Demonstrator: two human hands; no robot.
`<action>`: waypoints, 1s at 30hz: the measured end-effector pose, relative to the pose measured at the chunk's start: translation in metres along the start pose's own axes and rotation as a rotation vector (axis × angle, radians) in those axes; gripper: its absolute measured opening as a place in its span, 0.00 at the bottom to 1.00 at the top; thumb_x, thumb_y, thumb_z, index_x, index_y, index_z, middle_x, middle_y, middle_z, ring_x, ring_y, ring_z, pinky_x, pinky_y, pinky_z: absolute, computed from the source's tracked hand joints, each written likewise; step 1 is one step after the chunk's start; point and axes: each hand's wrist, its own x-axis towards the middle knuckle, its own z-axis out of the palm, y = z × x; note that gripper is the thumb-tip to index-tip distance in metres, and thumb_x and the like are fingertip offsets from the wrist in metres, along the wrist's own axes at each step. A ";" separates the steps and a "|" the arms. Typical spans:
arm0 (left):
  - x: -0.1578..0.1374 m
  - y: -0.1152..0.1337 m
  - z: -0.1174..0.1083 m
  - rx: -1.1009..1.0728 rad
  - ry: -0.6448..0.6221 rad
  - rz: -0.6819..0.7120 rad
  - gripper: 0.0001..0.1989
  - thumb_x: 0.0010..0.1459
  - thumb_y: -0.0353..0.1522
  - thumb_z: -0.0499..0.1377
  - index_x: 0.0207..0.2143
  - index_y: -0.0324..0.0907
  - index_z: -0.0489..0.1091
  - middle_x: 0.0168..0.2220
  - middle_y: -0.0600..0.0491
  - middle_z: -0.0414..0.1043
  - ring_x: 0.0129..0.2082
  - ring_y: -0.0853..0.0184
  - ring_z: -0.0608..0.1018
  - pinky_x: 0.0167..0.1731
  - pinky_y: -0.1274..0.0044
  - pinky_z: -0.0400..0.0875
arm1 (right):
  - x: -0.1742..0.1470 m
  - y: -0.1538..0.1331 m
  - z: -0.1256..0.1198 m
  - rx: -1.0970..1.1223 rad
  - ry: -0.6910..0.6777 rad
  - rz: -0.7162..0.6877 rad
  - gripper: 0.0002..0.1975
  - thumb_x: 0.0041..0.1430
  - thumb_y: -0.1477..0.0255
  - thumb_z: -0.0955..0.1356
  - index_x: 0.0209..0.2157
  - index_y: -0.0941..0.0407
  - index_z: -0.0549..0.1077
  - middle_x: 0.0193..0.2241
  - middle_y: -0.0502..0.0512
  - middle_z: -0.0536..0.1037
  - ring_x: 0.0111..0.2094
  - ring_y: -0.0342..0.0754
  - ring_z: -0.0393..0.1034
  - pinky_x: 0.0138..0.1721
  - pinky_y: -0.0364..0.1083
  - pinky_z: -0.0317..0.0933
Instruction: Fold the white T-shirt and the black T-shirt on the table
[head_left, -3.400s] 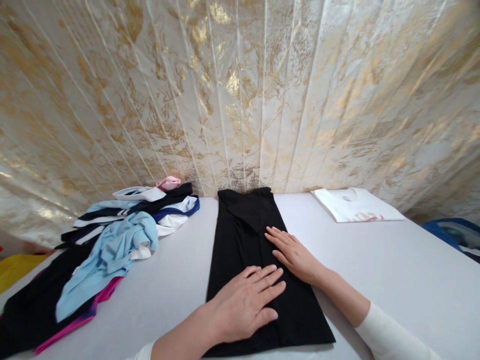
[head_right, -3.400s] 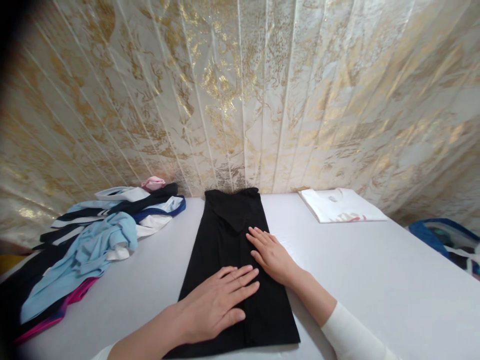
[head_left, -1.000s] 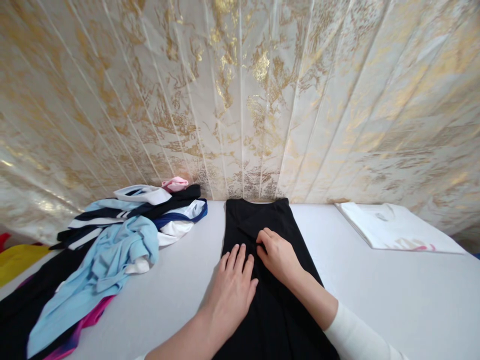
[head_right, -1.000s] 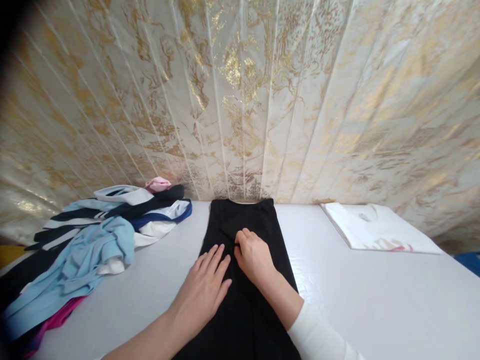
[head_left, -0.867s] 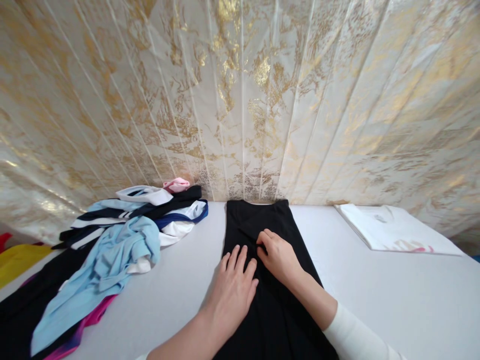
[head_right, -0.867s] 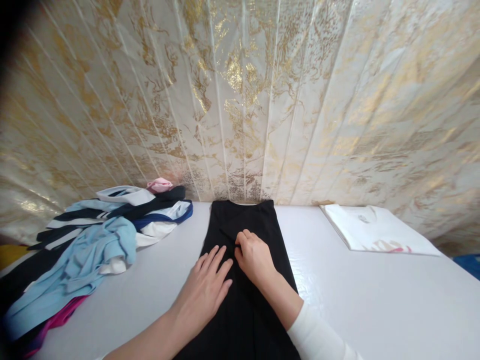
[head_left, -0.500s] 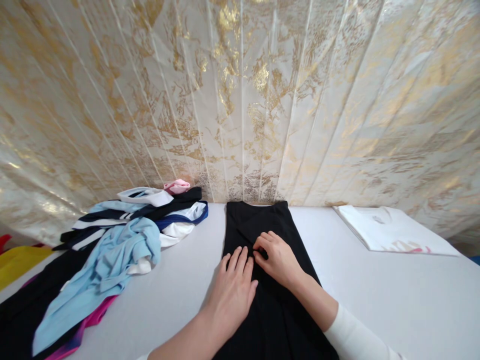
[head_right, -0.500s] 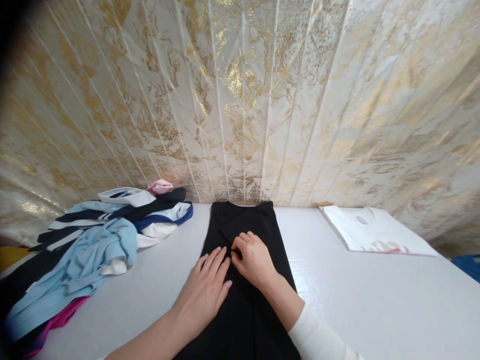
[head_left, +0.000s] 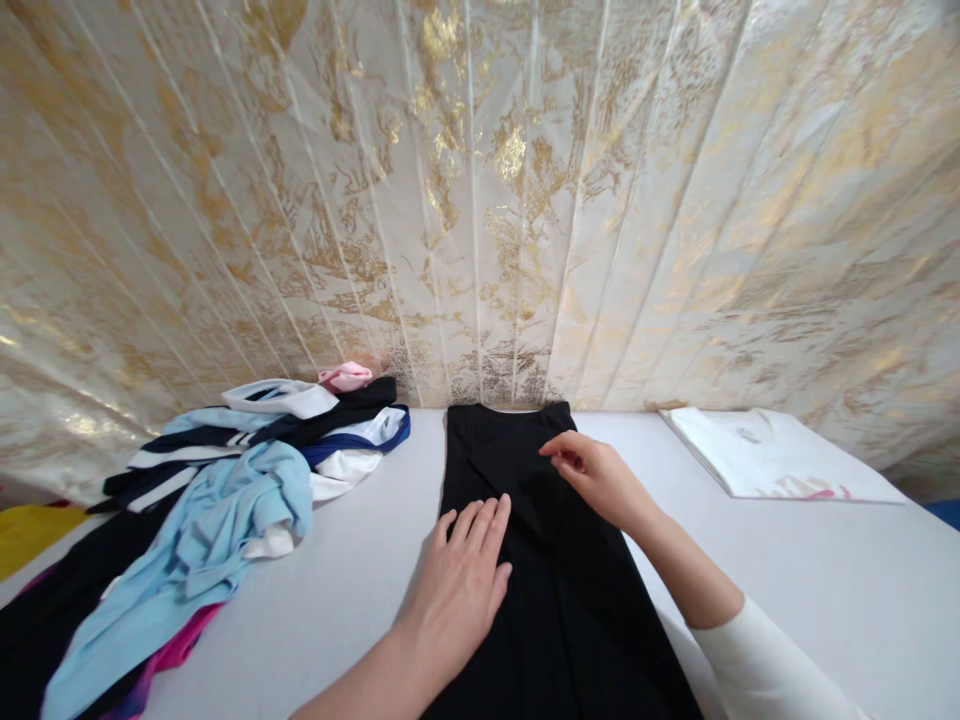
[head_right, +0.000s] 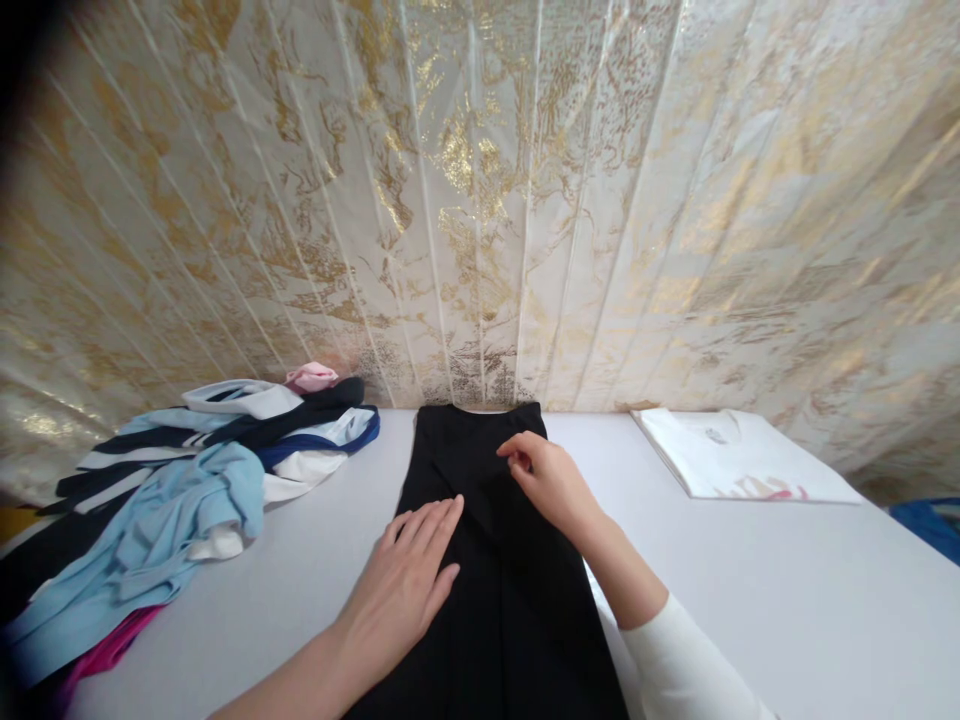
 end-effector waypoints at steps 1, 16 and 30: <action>0.000 0.000 0.000 0.003 0.001 0.001 0.27 0.62 0.31 0.52 0.63 0.40 0.54 0.61 0.46 0.62 0.58 0.56 0.67 0.54 0.63 0.63 | 0.001 0.003 -0.005 -0.012 -0.023 0.016 0.12 0.56 0.77 0.62 0.37 0.54 0.75 0.30 0.49 0.76 0.31 0.45 0.69 0.35 0.43 0.61; 0.002 -0.004 0.004 0.013 -0.003 0.063 0.25 0.61 0.31 0.53 0.60 0.36 0.58 0.61 0.42 0.62 0.59 0.54 0.66 0.55 0.63 0.63 | -0.014 -0.014 0.006 -0.243 -0.290 -0.111 0.12 0.53 0.82 0.66 0.39 0.57 0.70 0.38 0.53 0.74 0.40 0.47 0.69 0.40 0.42 0.58; 0.013 -0.006 0.001 -0.064 0.035 0.097 0.23 0.60 0.28 0.56 0.57 0.37 0.60 0.58 0.43 0.64 0.56 0.53 0.66 0.53 0.62 0.64 | -0.006 -0.023 0.000 -0.251 -0.148 -0.032 0.04 0.55 0.76 0.67 0.28 0.55 0.68 0.25 0.47 0.70 0.27 0.43 0.64 0.28 0.41 0.49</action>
